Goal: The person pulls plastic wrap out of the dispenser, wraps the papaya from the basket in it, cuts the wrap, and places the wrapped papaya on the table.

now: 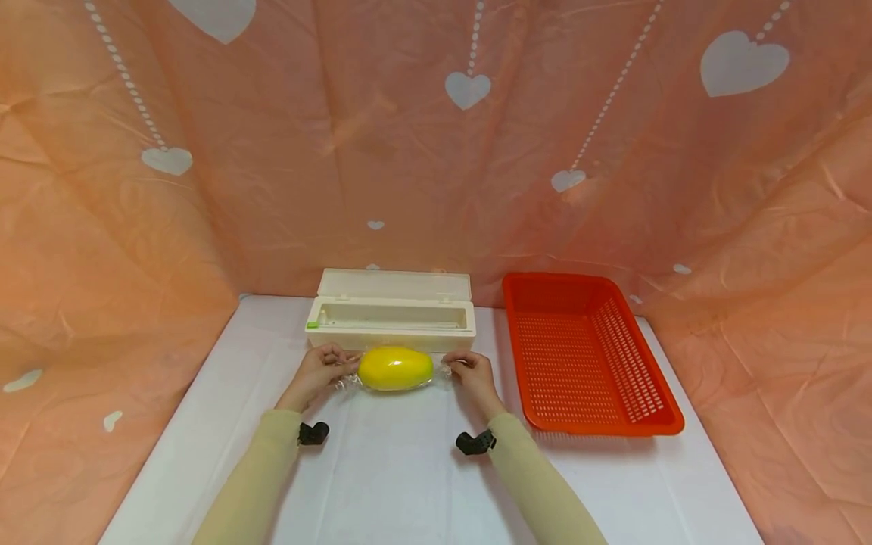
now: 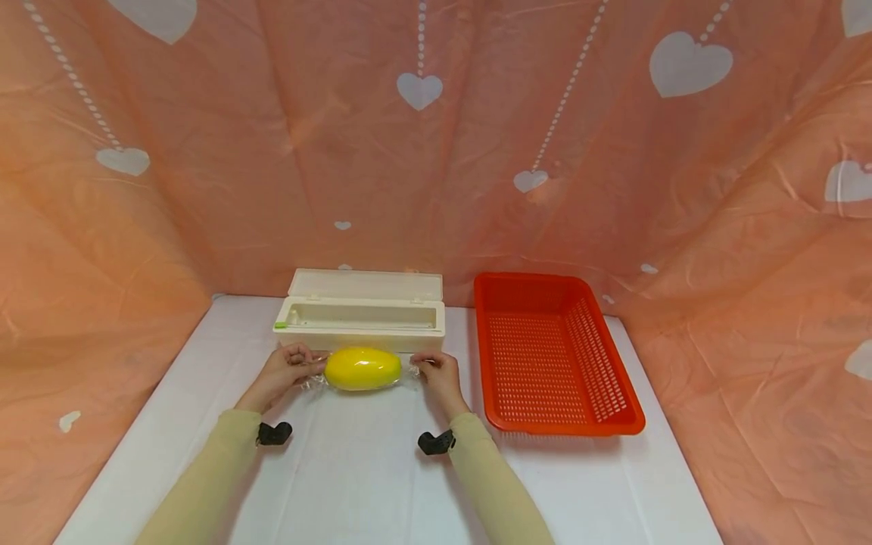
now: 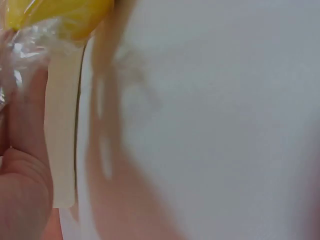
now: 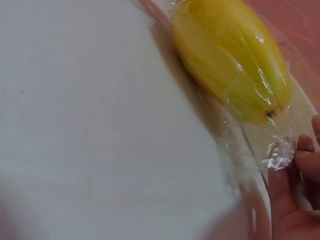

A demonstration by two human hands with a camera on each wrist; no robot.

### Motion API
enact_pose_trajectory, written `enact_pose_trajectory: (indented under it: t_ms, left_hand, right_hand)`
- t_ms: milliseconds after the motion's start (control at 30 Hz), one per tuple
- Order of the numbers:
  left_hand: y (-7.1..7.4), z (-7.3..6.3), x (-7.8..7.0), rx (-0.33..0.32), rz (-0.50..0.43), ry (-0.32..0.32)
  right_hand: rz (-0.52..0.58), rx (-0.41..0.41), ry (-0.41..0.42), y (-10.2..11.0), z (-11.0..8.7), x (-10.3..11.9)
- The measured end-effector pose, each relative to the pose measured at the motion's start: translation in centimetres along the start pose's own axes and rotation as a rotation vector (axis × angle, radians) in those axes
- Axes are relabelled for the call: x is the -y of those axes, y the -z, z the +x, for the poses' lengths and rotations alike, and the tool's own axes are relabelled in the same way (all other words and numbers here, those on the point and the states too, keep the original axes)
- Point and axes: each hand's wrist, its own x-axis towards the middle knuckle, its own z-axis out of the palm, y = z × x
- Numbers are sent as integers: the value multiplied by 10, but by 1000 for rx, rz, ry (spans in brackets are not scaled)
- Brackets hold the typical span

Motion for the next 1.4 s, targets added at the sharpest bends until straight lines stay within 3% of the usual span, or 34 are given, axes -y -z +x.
enact_pose_trajectory:
  t_ms: [167, 333, 433, 600, 833, 933, 1100, 1300, 1400]
  left_hand:
    - [-6, -6, 0, 26, -6, -4]
    - [-15, -15, 0, 64, -30, 30]
    - [-18, -20, 1, 66, -36, 49]
    - [-19, -24, 0, 86, -27, 19]
    - [-15, -29, -2, 182, -26, -12]
    - [-14, -31, -2, 216, -51, -16]
    - [-16, -34, -3, 209, -52, -21]
    - [-21, -35, -3, 147, -30, 3]
    - [-23, -36, -3, 122, -64, 34]
  right_hand:
    - [-24, -41, 14, 6, -4, -3]
    - [61, -34, -3, 16, -10, -7]
    - [96, -2, -45, 21, -14, -9]
    - [120, 26, -122, 27, -16, -10]
    - [229, 37, -189, 27, -17, -2]
    - [151, 28, -184, 24, -19, 3]
    - [-6, 30, -216, 18, -23, 9]
    - [-35, 119, -209, 18, -28, 15]
    - [-35, 128, -195, 20, -26, 11]
